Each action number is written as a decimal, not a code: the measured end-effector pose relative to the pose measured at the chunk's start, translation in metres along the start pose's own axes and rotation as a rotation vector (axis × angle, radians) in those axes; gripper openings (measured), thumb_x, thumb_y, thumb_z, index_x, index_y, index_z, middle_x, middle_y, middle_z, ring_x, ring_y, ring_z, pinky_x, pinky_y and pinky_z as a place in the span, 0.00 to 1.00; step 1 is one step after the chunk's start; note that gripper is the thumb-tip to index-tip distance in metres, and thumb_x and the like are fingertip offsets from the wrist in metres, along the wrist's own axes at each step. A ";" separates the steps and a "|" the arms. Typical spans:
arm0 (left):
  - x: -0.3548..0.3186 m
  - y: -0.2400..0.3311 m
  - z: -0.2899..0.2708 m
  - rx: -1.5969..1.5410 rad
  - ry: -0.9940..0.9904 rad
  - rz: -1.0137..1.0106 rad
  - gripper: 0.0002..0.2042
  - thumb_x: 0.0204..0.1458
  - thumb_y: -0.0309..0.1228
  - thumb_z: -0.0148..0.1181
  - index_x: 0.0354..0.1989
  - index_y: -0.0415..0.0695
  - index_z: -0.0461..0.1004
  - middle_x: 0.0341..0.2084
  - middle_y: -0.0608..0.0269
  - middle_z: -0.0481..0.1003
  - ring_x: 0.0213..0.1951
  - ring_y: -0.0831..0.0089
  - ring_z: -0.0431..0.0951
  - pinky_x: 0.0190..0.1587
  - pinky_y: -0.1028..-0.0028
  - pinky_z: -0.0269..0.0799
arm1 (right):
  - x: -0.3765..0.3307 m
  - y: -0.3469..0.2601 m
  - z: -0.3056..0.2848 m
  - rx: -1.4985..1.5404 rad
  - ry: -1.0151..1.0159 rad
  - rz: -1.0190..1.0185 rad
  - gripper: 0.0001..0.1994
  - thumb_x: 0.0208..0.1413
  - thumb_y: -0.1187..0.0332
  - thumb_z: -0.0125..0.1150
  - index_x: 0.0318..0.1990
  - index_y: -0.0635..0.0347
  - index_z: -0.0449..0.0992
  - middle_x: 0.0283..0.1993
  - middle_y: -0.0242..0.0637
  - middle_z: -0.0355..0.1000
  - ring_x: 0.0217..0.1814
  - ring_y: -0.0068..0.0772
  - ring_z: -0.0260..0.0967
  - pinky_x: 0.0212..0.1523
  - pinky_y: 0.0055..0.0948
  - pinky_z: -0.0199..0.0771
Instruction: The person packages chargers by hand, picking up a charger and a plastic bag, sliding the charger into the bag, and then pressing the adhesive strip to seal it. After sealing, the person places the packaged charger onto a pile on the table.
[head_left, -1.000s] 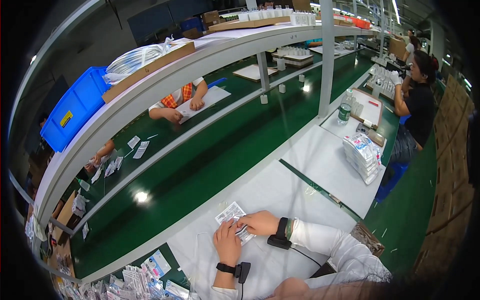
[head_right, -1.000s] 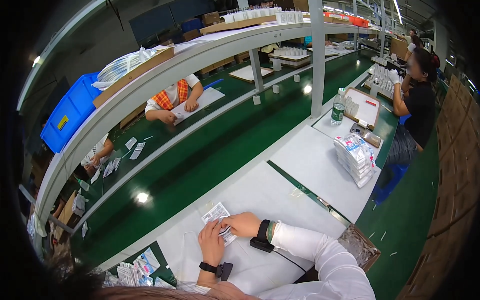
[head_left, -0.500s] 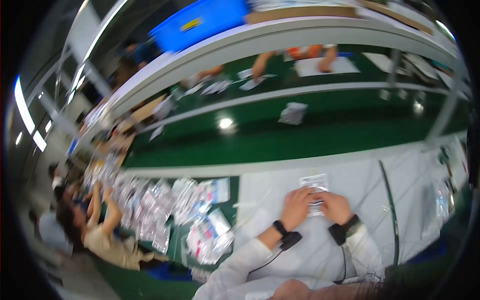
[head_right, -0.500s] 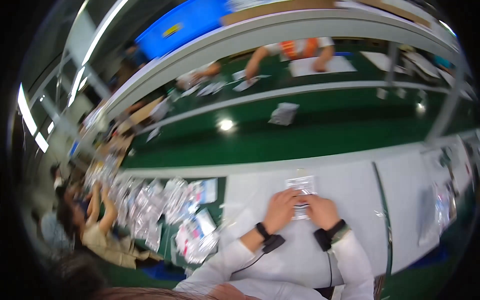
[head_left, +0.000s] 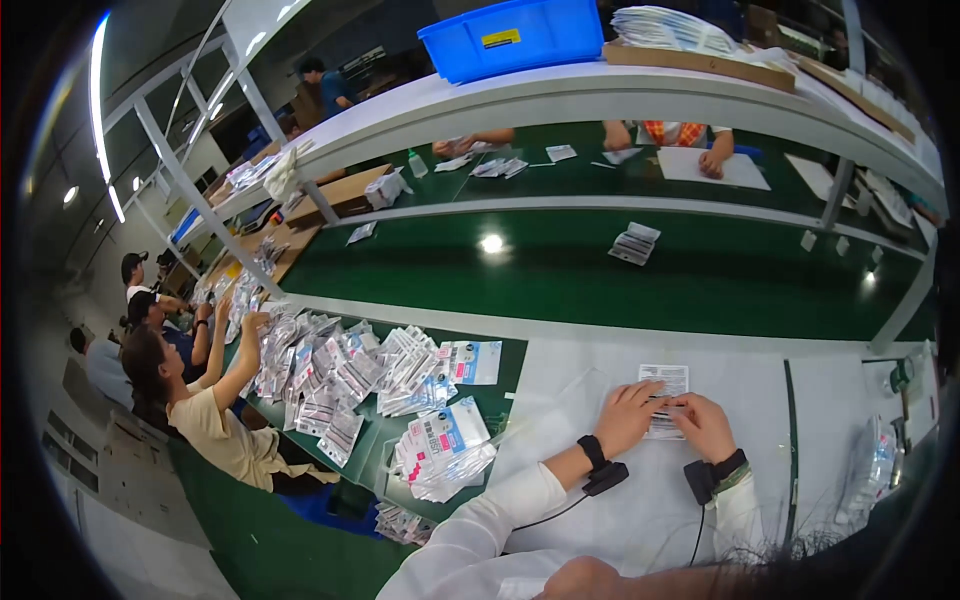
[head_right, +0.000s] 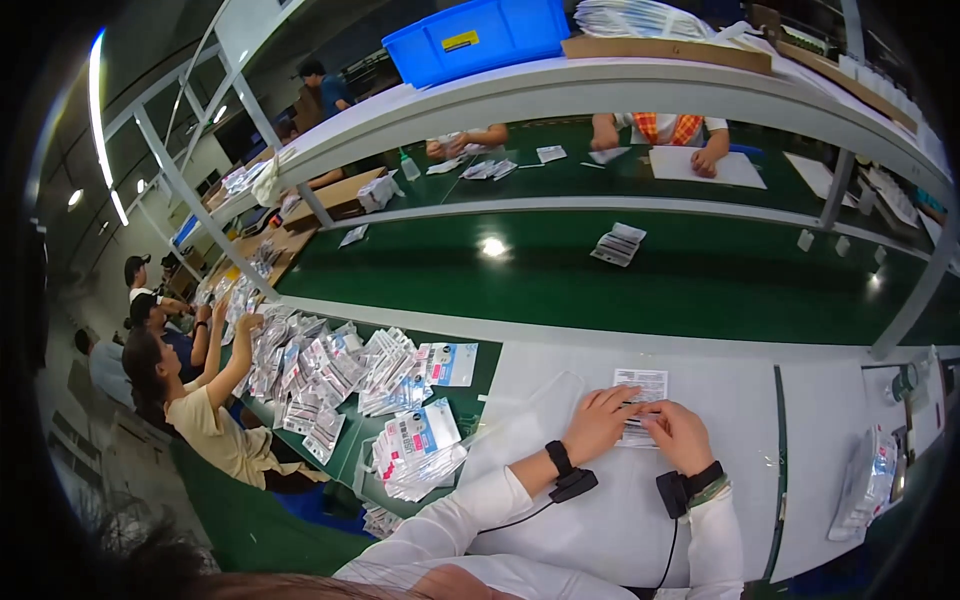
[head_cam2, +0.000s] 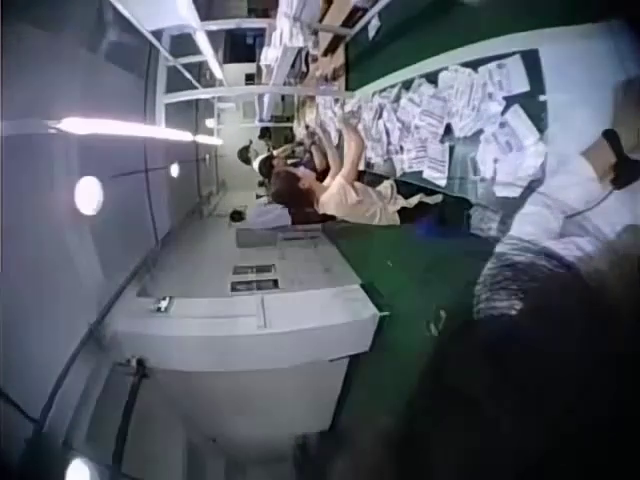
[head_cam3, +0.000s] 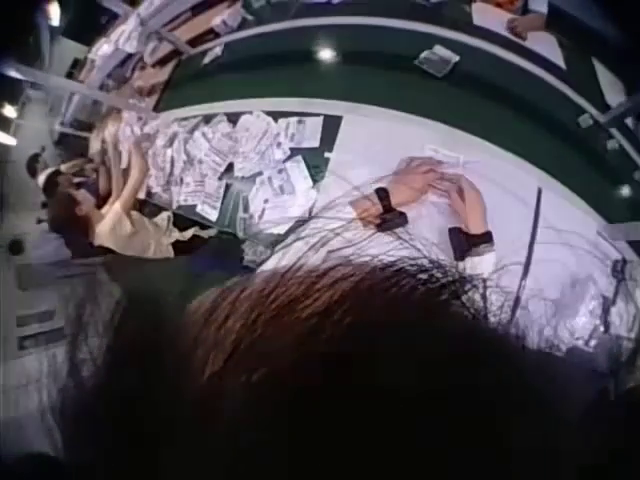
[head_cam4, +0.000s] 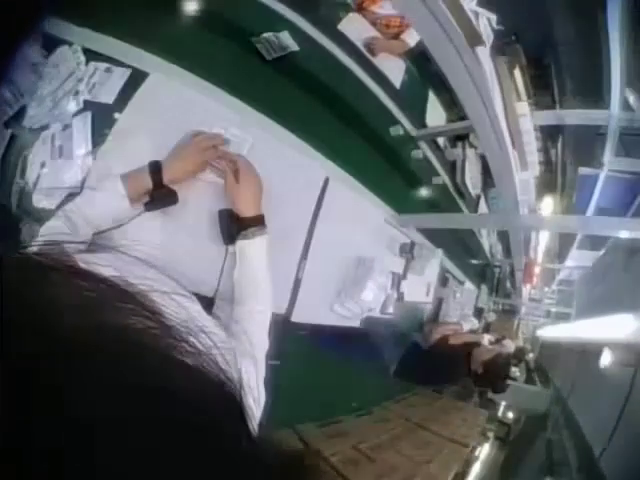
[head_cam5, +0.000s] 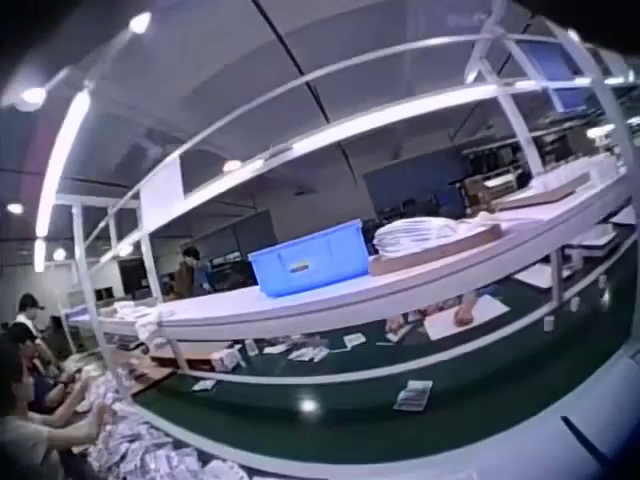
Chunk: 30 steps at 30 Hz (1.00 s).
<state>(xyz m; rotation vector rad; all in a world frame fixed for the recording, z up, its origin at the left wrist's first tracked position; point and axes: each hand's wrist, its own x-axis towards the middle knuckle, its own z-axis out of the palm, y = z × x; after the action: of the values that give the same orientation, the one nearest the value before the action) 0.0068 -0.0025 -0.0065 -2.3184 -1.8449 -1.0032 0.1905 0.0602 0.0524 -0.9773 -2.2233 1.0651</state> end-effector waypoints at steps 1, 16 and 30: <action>0.002 -0.002 0.000 -0.016 -0.002 0.025 0.26 0.41 0.21 0.56 0.54 0.52 0.70 0.58 0.66 0.66 0.61 0.66 0.63 0.61 0.61 0.57 | 0.001 -0.001 -0.009 -0.011 0.024 0.012 0.10 0.51 0.66 0.62 0.42 0.54 0.75 0.29 0.33 0.72 0.24 0.36 0.68 0.28 0.30 0.69; 0.001 -0.001 -0.029 -0.018 -0.152 -0.053 0.27 0.42 0.24 0.55 0.55 0.58 0.72 0.58 0.68 0.66 0.60 0.64 0.63 0.61 0.60 0.55 | 0.166 0.190 -0.197 -0.900 0.491 0.142 0.30 0.45 0.63 0.67 0.58 0.54 0.65 0.64 0.39 0.57 0.49 0.44 0.71 0.48 0.40 0.75; -0.007 -0.011 0.008 0.132 -0.147 -0.134 0.26 0.43 0.28 0.55 0.55 0.61 0.72 0.59 0.71 0.66 0.60 0.68 0.65 0.60 0.62 0.56 | 0.335 0.329 -0.275 -0.960 0.829 0.278 0.34 0.48 0.68 0.62 0.64 0.49 0.58 0.69 0.41 0.52 0.68 0.51 0.53 0.60 0.44 0.66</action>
<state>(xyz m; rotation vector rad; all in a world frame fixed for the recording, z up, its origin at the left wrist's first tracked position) 0.0004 -0.0023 -0.0208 -2.2735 -2.0751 -0.7132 0.2945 0.5896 -0.0151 -1.7250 -1.8140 -0.4243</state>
